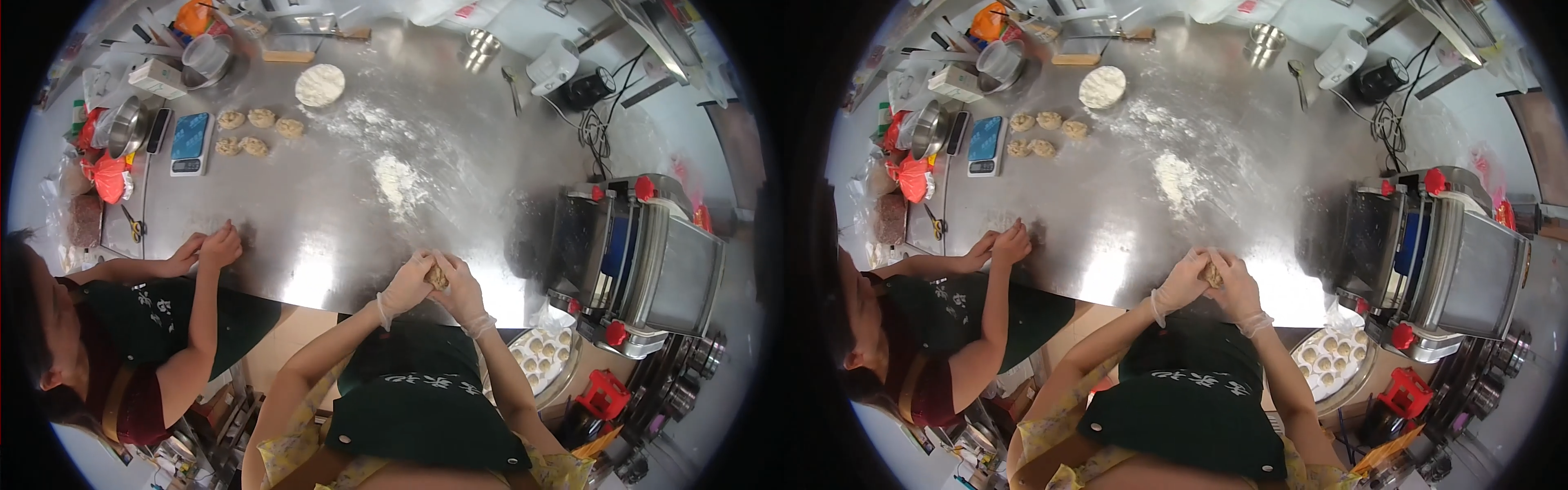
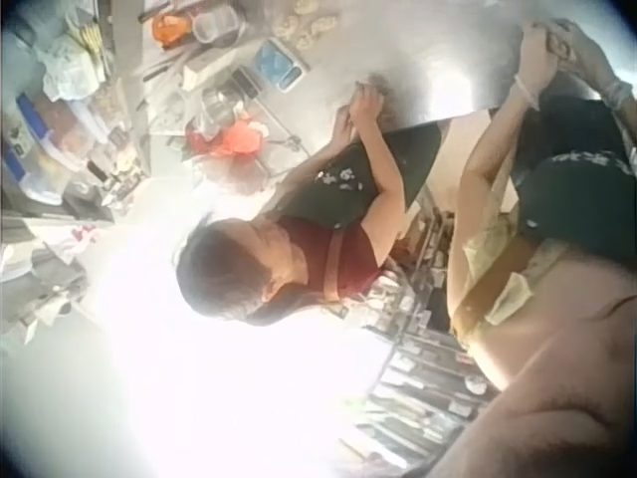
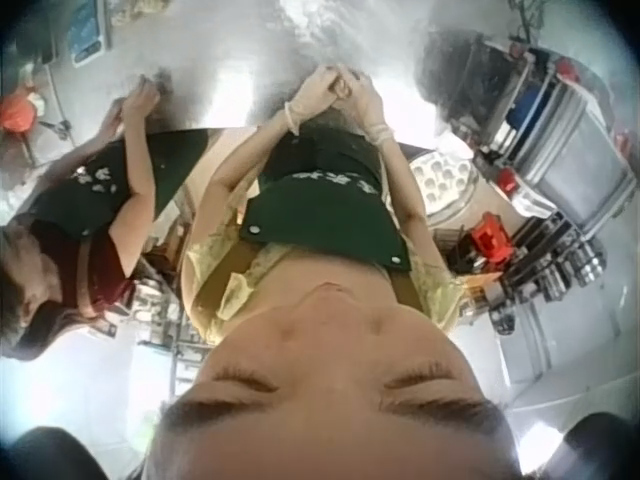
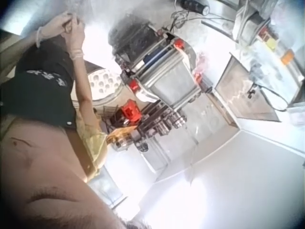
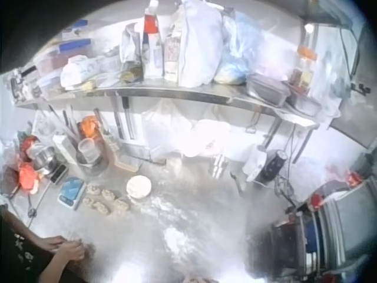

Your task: Manually shaping and rolling dough into round buns on a prep table.

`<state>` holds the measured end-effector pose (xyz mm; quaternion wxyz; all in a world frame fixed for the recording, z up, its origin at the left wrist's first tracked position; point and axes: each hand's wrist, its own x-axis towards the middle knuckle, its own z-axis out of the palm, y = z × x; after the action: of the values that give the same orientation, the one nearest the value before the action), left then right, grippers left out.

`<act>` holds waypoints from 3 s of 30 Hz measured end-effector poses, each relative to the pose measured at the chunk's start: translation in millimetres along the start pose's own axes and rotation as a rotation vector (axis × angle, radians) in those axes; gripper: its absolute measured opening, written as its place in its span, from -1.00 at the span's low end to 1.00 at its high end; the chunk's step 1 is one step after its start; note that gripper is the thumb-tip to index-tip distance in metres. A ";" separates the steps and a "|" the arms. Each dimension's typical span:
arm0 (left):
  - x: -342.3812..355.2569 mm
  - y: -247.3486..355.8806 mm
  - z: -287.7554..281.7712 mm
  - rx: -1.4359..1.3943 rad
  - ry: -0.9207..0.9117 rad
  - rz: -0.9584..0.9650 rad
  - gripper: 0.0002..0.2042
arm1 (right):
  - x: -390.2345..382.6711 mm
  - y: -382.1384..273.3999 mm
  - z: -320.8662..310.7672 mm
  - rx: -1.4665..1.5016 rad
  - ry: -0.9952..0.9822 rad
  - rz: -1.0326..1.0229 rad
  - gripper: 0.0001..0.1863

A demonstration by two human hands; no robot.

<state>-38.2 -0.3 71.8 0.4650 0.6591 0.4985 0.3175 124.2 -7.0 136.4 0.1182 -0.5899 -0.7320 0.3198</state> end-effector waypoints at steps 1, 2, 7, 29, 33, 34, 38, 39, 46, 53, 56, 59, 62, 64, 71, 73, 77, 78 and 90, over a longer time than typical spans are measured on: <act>-1.0 7.4 -0.3 -0.223 -0.106 -0.114 -0.56 | -11.3 19.7 1.1 0.184 0.002 0.044 -0.26; -1.1 11.5 1.3 -0.444 -0.214 -0.228 -0.55 | -22.5 39.1 1.2 0.368 0.008 0.089 -0.30; 62.7 -7.5 8.7 0.647 0.095 0.162 -0.39 | -54.8 78.8 1.6 0.729 0.201 0.351 -0.43; -43.0 -37.3 47.9 0.638 -0.361 0.232 -0.34 | -2.3 72.3 5.8 0.484 0.194 -0.057 -0.35; -32.0 -13.9 44.3 0.152 0.092 -0.061 -0.44 | 6.2 82.6 5.9 0.137 -0.011 -0.223 -0.31; -24.8 3.0 45.3 -0.052 0.221 -0.241 -0.44 | 4.5 73.0 -0.4 0.203 0.040 -0.119 -0.31; -9.1 -2.0 70.8 -0.251 0.300 -0.169 -0.48 | 22.8 79.5 40.0 0.285 0.340 0.141 -0.54; -6.2 1.0 73.5 -0.326 0.298 -0.265 -0.48 | 33.8 78.0 51.6 0.224 0.472 0.250 -0.63; -12.9 -2.2 74.0 -0.214 0.299 -0.354 -0.49 | 59.1 79.0 74.7 -0.305 0.623 0.066 -0.87; -23.2 -7.7 52.5 -0.229 0.428 -0.376 -0.54 | 61.9 75.8 72.1 -0.109 0.458 0.158 -0.79; -21.0 -11.7 47.8 -0.284 0.512 -0.442 -0.58 | 66.7 60.7 73.2 -0.439 0.475 -0.073 -0.81; -19.2 -3.0 49.0 -0.293 0.580 -0.352 -0.66 | 66.9 67.5 78.5 -0.403 0.492 -0.093 -0.84; -16.6 -9.4 46.4 -0.260 0.567 -0.307 -0.73 | 73.5 71.3 82.0 -0.311 0.396 0.014 -0.86; -22.5 -13.3 44.5 -0.225 0.646 -0.359 -0.75 | 68.8 63.8 81.1 -0.456 0.468 -0.067 -0.86; -32.0 -3.8 74.5 0.231 0.157 -0.036 -0.66 | 75.6 92.7 77.4 -0.213 0.433 -0.033 -0.88; -36.0 -14.1 84.0 0.509 0.192 0.082 -0.64 | 82.2 93.1 71.1 -0.296 0.458 -0.119 -0.89; -15.6 -3.4 62.5 0.414 0.028 0.044 -0.63 | 86.2 103.4 69.0 -0.149 0.503 -0.145 -0.81; -3.2 -4.0 58.0 0.319 0.187 -0.049 -0.67 | 87.5 102.5 67.5 -0.145 0.506 -0.152 -0.81; -14.4 -9.8 87.1 0.365 0.243 0.178 -0.83 | 53.8 86.8 62.1 -0.228 0.485 -0.001 -0.78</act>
<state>30.7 -39.2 31.5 0.2448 0.7305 0.5399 0.3390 143.6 31.8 24.9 0.2231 -0.6584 -0.7138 0.0848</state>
